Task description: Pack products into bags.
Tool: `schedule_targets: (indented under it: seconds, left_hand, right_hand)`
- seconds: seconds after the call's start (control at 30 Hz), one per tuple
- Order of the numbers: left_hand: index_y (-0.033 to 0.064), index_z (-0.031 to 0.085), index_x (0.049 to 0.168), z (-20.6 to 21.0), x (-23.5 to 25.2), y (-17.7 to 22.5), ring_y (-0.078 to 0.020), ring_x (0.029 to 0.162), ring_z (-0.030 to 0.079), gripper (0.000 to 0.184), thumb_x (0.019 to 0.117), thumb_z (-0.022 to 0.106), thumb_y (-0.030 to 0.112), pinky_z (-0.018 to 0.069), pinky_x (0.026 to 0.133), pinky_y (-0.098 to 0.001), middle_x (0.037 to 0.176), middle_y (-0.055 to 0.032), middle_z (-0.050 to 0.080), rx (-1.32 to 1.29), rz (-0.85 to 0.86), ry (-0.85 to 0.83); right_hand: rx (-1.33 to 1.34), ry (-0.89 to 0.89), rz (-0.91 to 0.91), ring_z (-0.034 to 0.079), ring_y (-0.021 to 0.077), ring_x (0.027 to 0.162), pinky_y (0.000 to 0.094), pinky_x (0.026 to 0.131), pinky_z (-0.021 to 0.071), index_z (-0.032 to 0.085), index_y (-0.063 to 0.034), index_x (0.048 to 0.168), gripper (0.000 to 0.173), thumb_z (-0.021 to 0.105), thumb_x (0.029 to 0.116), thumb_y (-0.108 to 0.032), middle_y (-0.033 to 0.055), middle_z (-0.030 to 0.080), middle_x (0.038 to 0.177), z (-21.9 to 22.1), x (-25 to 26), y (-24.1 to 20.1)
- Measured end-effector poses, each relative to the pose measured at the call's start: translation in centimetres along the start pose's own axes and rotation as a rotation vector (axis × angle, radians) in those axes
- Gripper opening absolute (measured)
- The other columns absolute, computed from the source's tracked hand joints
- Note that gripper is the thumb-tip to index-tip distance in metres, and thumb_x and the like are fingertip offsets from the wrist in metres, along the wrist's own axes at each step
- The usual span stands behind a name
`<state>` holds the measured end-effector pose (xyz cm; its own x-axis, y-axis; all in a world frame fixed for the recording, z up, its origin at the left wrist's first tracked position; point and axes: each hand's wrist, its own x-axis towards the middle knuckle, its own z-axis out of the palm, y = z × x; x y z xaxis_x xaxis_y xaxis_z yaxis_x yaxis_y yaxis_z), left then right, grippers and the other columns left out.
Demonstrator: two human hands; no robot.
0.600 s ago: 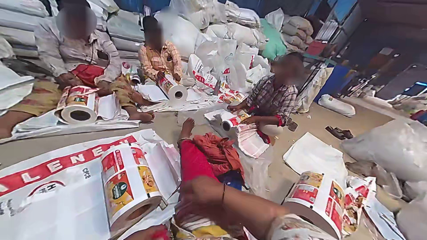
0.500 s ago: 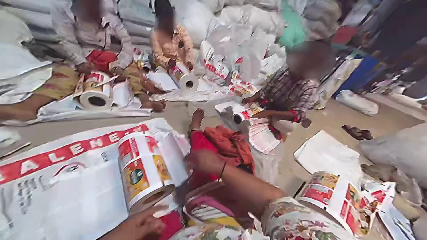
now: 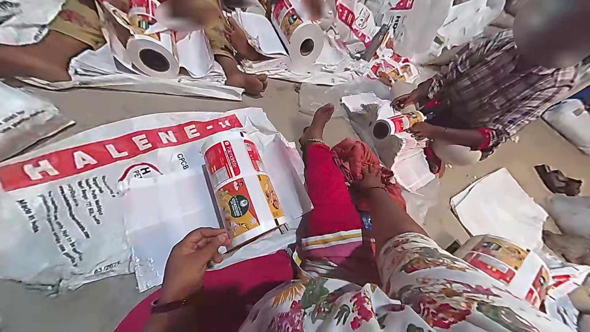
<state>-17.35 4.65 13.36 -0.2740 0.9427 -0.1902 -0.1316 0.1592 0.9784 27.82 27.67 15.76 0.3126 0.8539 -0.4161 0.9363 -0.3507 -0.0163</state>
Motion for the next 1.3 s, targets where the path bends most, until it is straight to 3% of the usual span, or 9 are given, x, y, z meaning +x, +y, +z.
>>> schedule_targets:
  seconds: [0.1,0.2,0.33,0.43,0.53,0.67,0.9,1.1,1.3]
  left_hand:
    - [0.0084,0.07,0.099,0.0,0.2,0.1,0.0029,0.047,0.057,0.009,0.0935,0.064,0.003,0.0455,0.042,-0.0124,0.071,0.0077,0.071,0.011,0.015,0.063]
    - [0.0142,0.067,0.09,-0.4,-0.2,0.1,0.004,0.041,0.047,0.014,0.1006,0.059,0.012,0.042,0.04,-0.013,0.056,0.0132,0.057,0.02,0.003,0.184]
    - [0.0186,0.056,0.073,-1.2,-0.4,-0.6,0.0006,0.037,0.04,0.04,0.1095,0.044,0.027,0.0376,0.039,-0.0165,0.048,0.0129,0.046,0.009,-0.058,0.296]
    - [0.0016,0.064,0.084,-0.4,-2.3,-0.5,0.0,0.054,0.05,0.027,0.1031,0.052,0.017,0.0456,0.054,-0.0191,0.064,0.006,0.054,0.357,-0.022,-0.092]
    - [-0.0053,0.069,0.084,5.1,-2.9,-1.2,-0.0222,0.078,0.066,0.038,0.1026,0.058,0.026,0.0542,0.077,-0.0433,0.08,-0.0136,0.068,0.662,0.164,-0.789]
    - [-0.0015,0.073,0.114,13.0,-2.0,-6.6,-0.034,0.122,0.064,0.032,0.1052,0.056,0.025,0.047,0.11,-0.0524,0.125,-0.0202,0.069,0.775,0.237,-1.042]
    - [-0.0057,0.051,0.141,15.8,2.5,-11.8,-0.0378,0.126,0.058,0.057,0.1131,0.03,0.04,0.0436,0.11,-0.0552,0.135,-0.0291,0.059,0.773,-0.315,-0.824]
    - [0.0009,0.06,0.138,16.4,2.9,-9.9,-0.0399,0.138,0.052,0.072,0.112,0.015,0.051,0.0351,0.115,-0.0644,0.142,-0.0255,0.059,1.21,-0.475,-0.95]
    - [0.0057,0.059,0.137,14.3,2.1,-10.6,-0.0416,0.123,0.062,0.057,0.1094,0.036,0.05,0.0442,0.105,-0.0666,0.126,-0.0246,0.067,1.263,-0.441,-0.935]
  right_hand:
    - [0.019,-0.044,-0.008,0.012,0.0453,0.156,0.0731,0.115,0.024,0.032,-0.0194,0.163,0.079,0.066,0.0966,-0.045,0.014,0.01,0.173,0.6,2.4,1.2]
    - [0.016,0.177,-0.024,0.016,0.0506,0.154,0.082,0.106,0.0285,0.043,-0.0219,0.158,0.091,0.076,0.0823,-0.06,0.0138,0.018,0.171,5.7,7.6,3.6]
    - [-0.125,0.141,-0.027,0.021,0.0554,0.151,0.0857,0.106,0.0218,0.038,-0.0237,0.16,0.087,0.068,0.0879,-0.062,0.0239,0.022,0.168,5.1,6.4,2.5]
    - [-0.036,0.311,-0.205,0.019,0.0607,0.148,0.0865,0.107,0.0178,0.047,-0.0037,0.152,0.08,0.071,0.089,-0.047,0.0346,0.027,0.161,2.5,1.7,-1.0]
    - [0.248,0.49,-0.678,0.051,0.0471,0.134,0.0663,0.11,0.0399,0.058,0.0006,0.139,0.047,0.064,0.0978,-0.022,0.0282,0.055,0.142,2.5,-4.8,-5.4]
    - [0.782,-0.191,-0.726,0.073,0.0217,0.087,0.0408,0.08,0.0614,0.041,0.0001,0.145,0.048,0.053,0.099,0.002,0.0159,0.07,0.116,9.1,-9.8,-12.7]
    - [0.462,-0.498,-0.806,0.06,0.0294,0.127,0.0445,0.109,0.048,0.03,-0.0033,0.159,0.058,0.05,0.1041,-0.008,0.0203,0.058,0.142,14.9,-5.2,-13.5]
    - [0.032,-0.349,-0.984,0.055,0.0461,0.128,0.0673,0.1,0.0471,0.056,-0.0108,0.141,0.051,0.066,0.0931,-0.024,0.0211,0.061,0.135,16.5,-6.2,-13.8]
    - [-0.011,-0.316,-0.79,0.061,0.047,0.119,0.0666,0.088,0.0538,0.041,-0.0033,0.147,0.087,0.082,0.0762,-0.033,0.0255,0.06,0.13,16.8,-6.9,-15.0]
